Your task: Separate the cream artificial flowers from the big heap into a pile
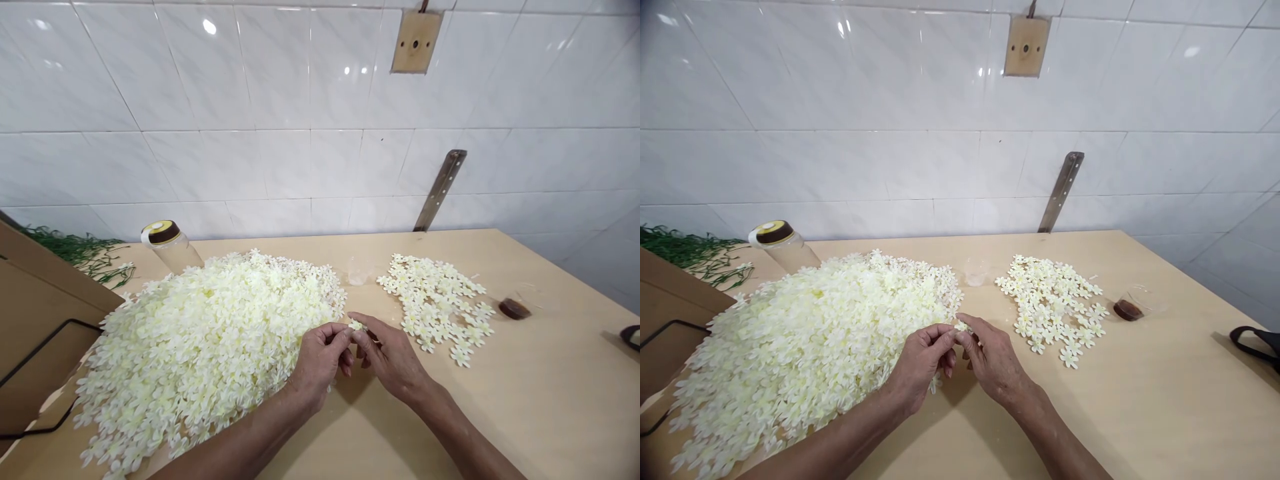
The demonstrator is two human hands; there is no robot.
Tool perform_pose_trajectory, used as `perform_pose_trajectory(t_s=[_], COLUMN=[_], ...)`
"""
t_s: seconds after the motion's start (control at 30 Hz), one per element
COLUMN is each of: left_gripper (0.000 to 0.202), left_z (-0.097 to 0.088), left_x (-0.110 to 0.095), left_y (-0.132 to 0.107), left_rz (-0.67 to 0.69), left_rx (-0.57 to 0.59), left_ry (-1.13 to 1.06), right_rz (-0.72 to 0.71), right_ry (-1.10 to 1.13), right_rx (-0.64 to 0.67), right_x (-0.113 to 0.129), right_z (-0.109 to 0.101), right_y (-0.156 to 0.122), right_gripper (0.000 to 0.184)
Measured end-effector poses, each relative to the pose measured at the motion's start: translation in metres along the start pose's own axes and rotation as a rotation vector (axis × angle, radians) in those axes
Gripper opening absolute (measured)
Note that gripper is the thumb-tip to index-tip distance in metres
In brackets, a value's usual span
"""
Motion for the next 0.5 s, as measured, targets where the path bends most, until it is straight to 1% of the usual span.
perform_pose_trajectory(t_s=[0.1,0.2,0.27,0.33,0.43,0.5], left_gripper=[0.033,0.031,0.029,0.026,0.016,0.014], left_z=[0.001,0.003,0.004,0.002,-0.004,-0.005], left_x=[-0.003,-0.004,-0.003,-0.002,-0.007,-0.013], left_y=[-0.001,-0.002,-0.003,-0.002,-0.001,-0.003], left_rz=[0.018,0.029,0.028,0.034,0.14,0.219], left_rx=[0.022,0.027,0.036,0.035,0.034,0.063], left_ry=[0.047,0.118,0.176,0.262,0.482,0.622], right_rz=[-0.056,-0.136,-0.146,-0.143,-0.153,-0.167], right_ry=[-0.085,-0.22,-0.279,-0.312,-0.372,-0.421], right_rx=[-0.032,-0.044,-0.032,-0.022,-0.033,-0.059], right_x=[0.002,0.007,0.007,0.006,0.003,0.001], right_z=[-0.003,-0.005,-0.004,-0.002,0.0,-0.001], right_y=[0.0,0.001,0.0,0.0,-0.001,-0.001], right_gripper=[0.041,0.033,0.03,0.032,0.034,0.036])
Point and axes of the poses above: each hand's wrist, its own y-axis towards the middle knuckle, its own z-axis out of the palm, x = y × z, the point moved 4 cm from there along y, towards the middle knuckle, and after that the axes turned 2 degrees about x, right-handed, at the moved point
